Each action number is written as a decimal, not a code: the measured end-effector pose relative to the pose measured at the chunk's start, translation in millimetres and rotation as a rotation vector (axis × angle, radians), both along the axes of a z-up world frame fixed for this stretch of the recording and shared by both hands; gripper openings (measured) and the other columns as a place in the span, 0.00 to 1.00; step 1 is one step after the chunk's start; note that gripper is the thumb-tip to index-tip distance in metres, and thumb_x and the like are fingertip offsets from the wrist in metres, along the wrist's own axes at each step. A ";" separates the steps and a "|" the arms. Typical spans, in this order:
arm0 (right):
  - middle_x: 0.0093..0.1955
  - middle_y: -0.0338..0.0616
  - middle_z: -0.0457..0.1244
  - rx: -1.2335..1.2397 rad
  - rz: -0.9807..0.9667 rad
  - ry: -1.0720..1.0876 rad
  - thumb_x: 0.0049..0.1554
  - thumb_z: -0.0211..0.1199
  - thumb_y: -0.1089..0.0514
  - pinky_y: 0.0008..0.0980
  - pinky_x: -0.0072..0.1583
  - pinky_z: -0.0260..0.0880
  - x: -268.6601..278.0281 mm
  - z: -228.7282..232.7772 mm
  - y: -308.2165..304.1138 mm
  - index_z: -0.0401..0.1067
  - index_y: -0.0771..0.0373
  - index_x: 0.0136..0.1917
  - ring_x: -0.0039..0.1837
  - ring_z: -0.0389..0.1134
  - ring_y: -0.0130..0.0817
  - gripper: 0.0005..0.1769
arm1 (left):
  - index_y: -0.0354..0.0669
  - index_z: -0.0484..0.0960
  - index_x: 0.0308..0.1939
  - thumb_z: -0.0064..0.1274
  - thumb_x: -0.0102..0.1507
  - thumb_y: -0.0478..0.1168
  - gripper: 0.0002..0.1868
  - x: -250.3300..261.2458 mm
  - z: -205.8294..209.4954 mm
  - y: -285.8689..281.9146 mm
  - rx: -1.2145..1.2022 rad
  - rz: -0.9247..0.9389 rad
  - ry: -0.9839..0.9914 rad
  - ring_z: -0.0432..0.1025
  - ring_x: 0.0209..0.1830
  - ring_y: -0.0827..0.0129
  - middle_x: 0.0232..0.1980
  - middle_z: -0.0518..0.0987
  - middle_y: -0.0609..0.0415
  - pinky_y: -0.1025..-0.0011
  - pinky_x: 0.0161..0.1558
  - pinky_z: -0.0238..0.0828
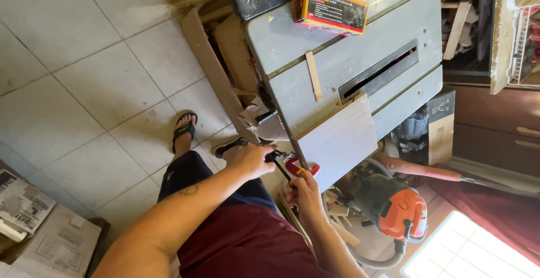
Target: Performing various woodworking tasks including clamping wood, drilling, and using pliers on components
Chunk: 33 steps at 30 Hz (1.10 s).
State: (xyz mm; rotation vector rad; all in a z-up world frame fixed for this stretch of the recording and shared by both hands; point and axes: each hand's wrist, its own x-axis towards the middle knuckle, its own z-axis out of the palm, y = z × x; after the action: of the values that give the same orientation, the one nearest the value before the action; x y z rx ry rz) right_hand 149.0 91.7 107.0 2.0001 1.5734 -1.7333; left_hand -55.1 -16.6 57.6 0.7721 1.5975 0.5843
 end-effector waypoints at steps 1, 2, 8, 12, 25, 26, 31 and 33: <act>0.31 0.50 0.61 -0.001 0.004 -0.002 0.60 0.59 0.60 0.32 0.26 0.68 -8.9 9.6 -0.7 0.67 0.64 0.47 0.28 0.68 0.41 0.05 | 0.72 0.79 0.70 0.53 0.63 0.60 0.29 16.6 -24.8 10.2 -0.001 0.004 -0.002 0.78 0.64 0.48 0.55 0.87 0.43 0.52 0.65 0.69; 0.32 0.50 0.60 -0.026 0.014 -0.020 0.61 0.55 0.61 0.33 0.29 0.63 -18.4 18.0 -2.1 0.64 0.62 0.45 0.29 0.65 0.40 0.03 | 0.73 0.74 0.73 0.54 0.63 0.60 0.32 31.9 -50.6 20.7 0.000 -0.006 0.011 0.75 0.64 0.46 0.58 0.84 0.39 0.50 0.66 0.66; 0.37 0.50 0.66 0.006 0.042 0.023 0.66 0.58 0.57 0.28 0.33 0.66 -9.2 4.1 22.0 0.66 0.62 0.48 0.35 0.70 0.37 0.07 | 0.69 0.71 0.76 0.53 0.65 0.60 0.34 42.9 -81.9 48.0 -0.018 0.036 -0.052 0.75 0.66 0.46 0.62 0.83 0.45 0.48 0.63 0.71; 0.40 0.54 0.70 0.074 0.070 0.027 0.66 0.62 0.54 0.28 0.33 0.74 -3.6 -3.3 32.3 0.70 0.67 0.52 0.38 0.75 0.40 0.13 | 0.54 0.75 0.73 0.57 0.64 0.60 0.35 51.6 -98.8 66.0 0.005 0.132 -0.091 0.77 0.64 0.45 0.59 0.85 0.42 0.46 0.60 0.76; 0.42 0.59 0.73 0.122 0.194 -0.016 0.67 0.62 0.51 0.28 0.34 0.76 -2.0 -11.9 57.5 0.71 0.73 0.55 0.42 0.79 0.46 0.19 | 0.45 0.71 0.75 0.55 0.67 0.52 0.33 48.6 -97.4 74.3 0.028 0.161 -0.105 0.77 0.65 0.45 0.61 0.83 0.38 0.49 0.61 0.77; 0.43 0.60 0.73 0.116 0.199 -0.014 0.67 0.63 0.50 0.29 0.35 0.77 -3.7 -8.8 57.0 0.71 0.73 0.55 0.42 0.79 0.46 0.20 | 0.47 0.70 0.75 0.54 0.68 0.52 0.33 41.7 -87.9 72.3 0.023 0.155 -0.123 0.77 0.65 0.45 0.61 0.83 0.38 0.50 0.62 0.76; 0.43 0.61 0.73 0.086 0.190 0.015 0.66 0.64 0.48 0.29 0.36 0.77 2.3 -14.2 60.1 0.71 0.74 0.56 0.43 0.79 0.47 0.22 | 0.50 0.70 0.76 0.56 0.67 0.51 0.34 51.0 -111.7 82.5 0.037 0.158 -0.103 0.77 0.65 0.47 0.61 0.83 0.40 0.52 0.63 0.76; 0.44 0.59 0.73 0.042 0.228 -0.014 0.66 0.63 0.46 0.29 0.39 0.79 2.1 -17.0 63.7 0.70 0.74 0.57 0.46 0.79 0.46 0.25 | 0.48 0.69 0.76 0.56 0.67 0.52 0.34 49.7 -114.3 85.1 0.049 0.170 -0.136 0.76 0.67 0.47 0.63 0.83 0.40 0.52 0.64 0.75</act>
State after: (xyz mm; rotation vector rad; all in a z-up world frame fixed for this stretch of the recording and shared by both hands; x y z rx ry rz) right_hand 151.1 155.4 90.0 1.7637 1.7672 -1.6103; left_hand -5.4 68.6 -56.7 0.6227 1.5360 0.7850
